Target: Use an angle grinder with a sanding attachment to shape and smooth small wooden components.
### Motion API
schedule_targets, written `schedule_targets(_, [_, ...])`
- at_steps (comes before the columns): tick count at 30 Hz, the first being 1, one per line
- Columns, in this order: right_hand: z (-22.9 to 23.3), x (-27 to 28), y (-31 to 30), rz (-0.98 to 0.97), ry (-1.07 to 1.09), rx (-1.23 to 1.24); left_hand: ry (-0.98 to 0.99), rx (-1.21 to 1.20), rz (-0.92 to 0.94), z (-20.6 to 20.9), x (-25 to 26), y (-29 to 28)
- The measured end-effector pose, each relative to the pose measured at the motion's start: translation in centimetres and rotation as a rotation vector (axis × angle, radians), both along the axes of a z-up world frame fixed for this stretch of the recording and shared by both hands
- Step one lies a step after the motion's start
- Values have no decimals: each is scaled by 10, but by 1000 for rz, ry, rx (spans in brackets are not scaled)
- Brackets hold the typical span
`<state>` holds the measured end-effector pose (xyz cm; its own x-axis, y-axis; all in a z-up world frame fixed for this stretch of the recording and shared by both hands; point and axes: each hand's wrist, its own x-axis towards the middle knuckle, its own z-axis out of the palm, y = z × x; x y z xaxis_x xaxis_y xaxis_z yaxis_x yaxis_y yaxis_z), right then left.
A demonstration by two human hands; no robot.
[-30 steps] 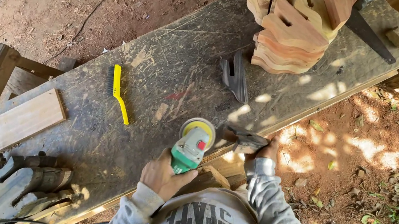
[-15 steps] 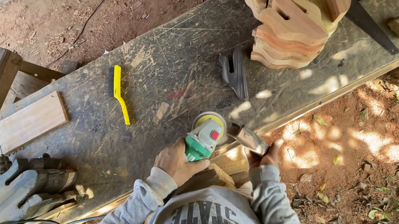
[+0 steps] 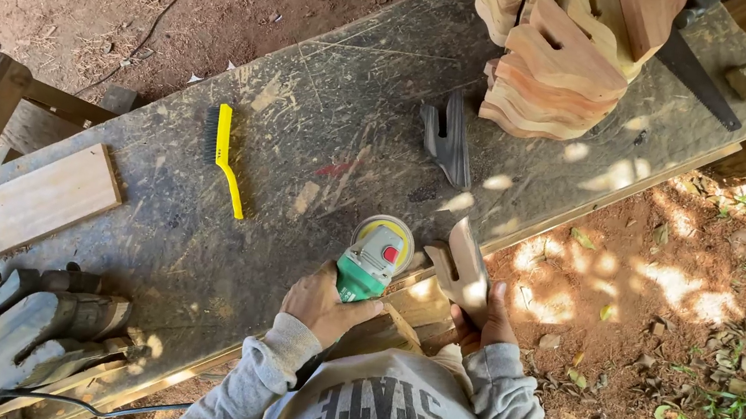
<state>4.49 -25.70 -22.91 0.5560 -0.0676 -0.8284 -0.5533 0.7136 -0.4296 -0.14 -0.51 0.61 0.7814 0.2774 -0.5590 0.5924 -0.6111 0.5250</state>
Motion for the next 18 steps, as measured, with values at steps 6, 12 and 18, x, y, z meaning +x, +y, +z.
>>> schedule_targets(6, [-32, -9, -11, 37, 7, 65, 64, 26, -63, -21, -3, -1])
schedule_targets(12, [-70, -13, -17, -104, -33, 185, 65, 41, -105, -19, -1, -6])
schedule_targets(18, [-31, -17, -17, -98, -24, 232, 57, 110, -157, -10, 7, -10])
